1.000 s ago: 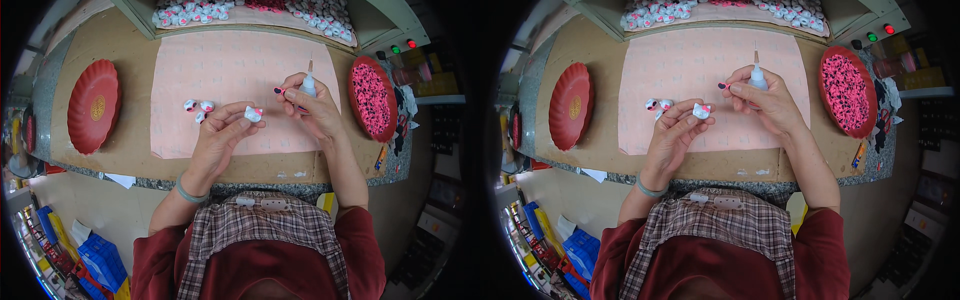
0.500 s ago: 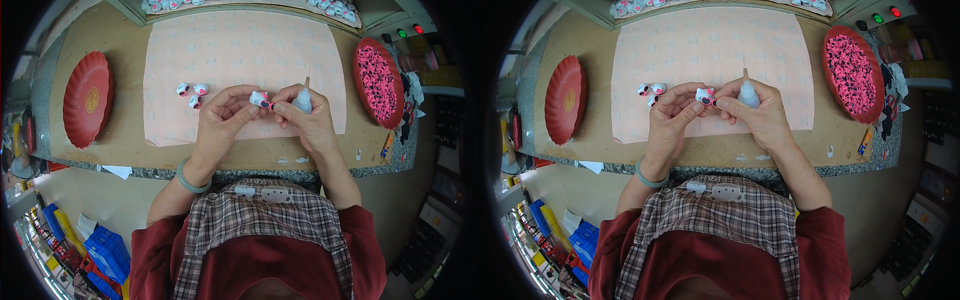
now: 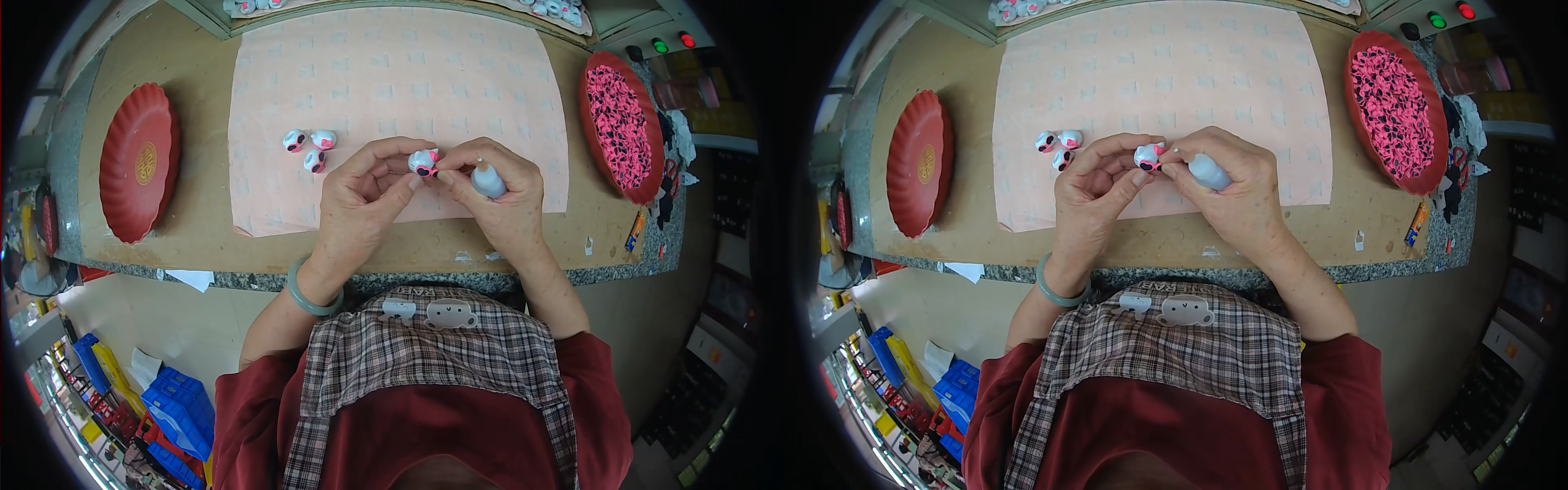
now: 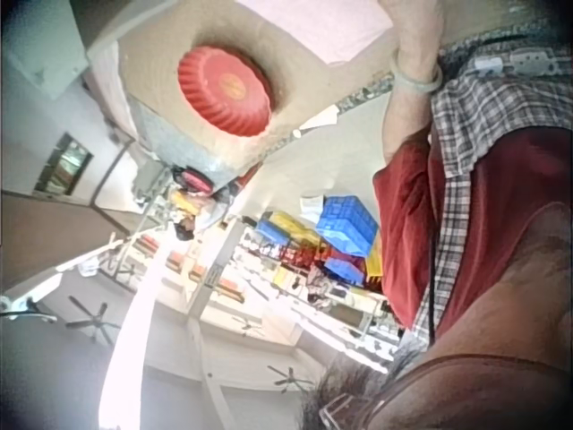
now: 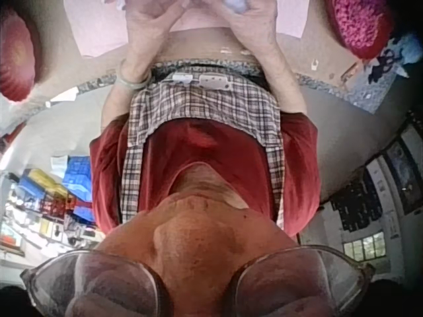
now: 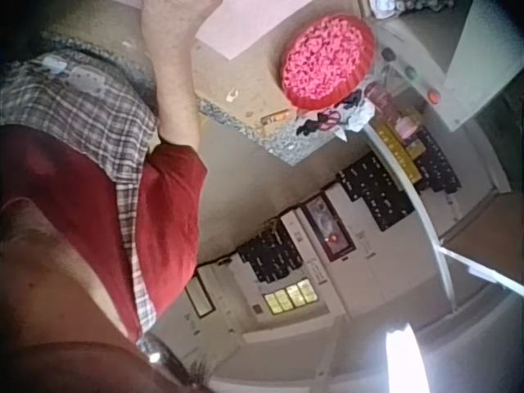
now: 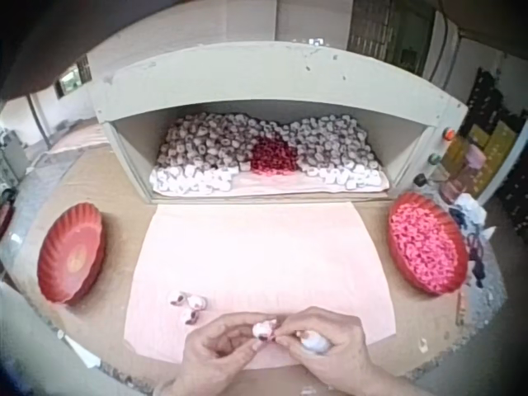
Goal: The person retrieves figurine heads from an upper shelf, applies glue to them using a precision bottle, attaches small accessories by hand, and places the assembled pieces on the mat.
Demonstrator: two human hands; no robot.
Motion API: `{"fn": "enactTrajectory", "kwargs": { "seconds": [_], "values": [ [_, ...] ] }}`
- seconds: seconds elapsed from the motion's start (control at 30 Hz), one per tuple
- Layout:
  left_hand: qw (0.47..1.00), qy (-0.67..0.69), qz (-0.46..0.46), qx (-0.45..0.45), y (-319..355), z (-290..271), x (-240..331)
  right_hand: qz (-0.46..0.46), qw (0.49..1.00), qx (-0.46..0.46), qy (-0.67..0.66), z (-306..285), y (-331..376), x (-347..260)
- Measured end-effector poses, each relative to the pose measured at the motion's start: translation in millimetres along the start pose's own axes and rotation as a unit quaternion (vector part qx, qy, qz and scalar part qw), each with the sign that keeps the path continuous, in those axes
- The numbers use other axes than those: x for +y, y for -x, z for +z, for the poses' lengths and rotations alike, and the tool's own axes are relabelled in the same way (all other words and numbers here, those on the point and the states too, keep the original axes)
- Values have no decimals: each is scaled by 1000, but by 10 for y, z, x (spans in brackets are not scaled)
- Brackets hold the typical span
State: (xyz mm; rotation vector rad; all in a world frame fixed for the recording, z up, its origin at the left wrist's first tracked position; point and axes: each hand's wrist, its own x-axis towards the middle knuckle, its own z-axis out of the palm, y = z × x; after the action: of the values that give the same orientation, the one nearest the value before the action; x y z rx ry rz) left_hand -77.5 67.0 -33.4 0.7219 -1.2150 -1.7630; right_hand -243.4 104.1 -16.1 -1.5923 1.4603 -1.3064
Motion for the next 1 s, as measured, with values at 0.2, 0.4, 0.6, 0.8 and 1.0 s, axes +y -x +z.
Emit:
{"fn": "enactTrajectory", "kwargs": {
  "seconds": [0.2, 0.4, 0.6, 0.8, 1.0],
  "values": [
    [1000, -18, 12, -16, 9, 15, 39, -52, 997, 12, 58, 5, 18, -25],
    [1000, -12, 29, 0, 27, 30, 6, -50, 997, 56, 37, 43, 81, -36],
    [999, -24, 27, -8, 31, 42, 24, -46, 995, 94, -5, 65, 142, 80],
    [998, -47, 34, -13, 38, 42, 11, -59, 996, 49, 36, 5, 91, 70],
    [999, -37, 8, 6, 42, 41, -1, -122, 990, 31, 63, -25, 32, 112]
  ]
}}
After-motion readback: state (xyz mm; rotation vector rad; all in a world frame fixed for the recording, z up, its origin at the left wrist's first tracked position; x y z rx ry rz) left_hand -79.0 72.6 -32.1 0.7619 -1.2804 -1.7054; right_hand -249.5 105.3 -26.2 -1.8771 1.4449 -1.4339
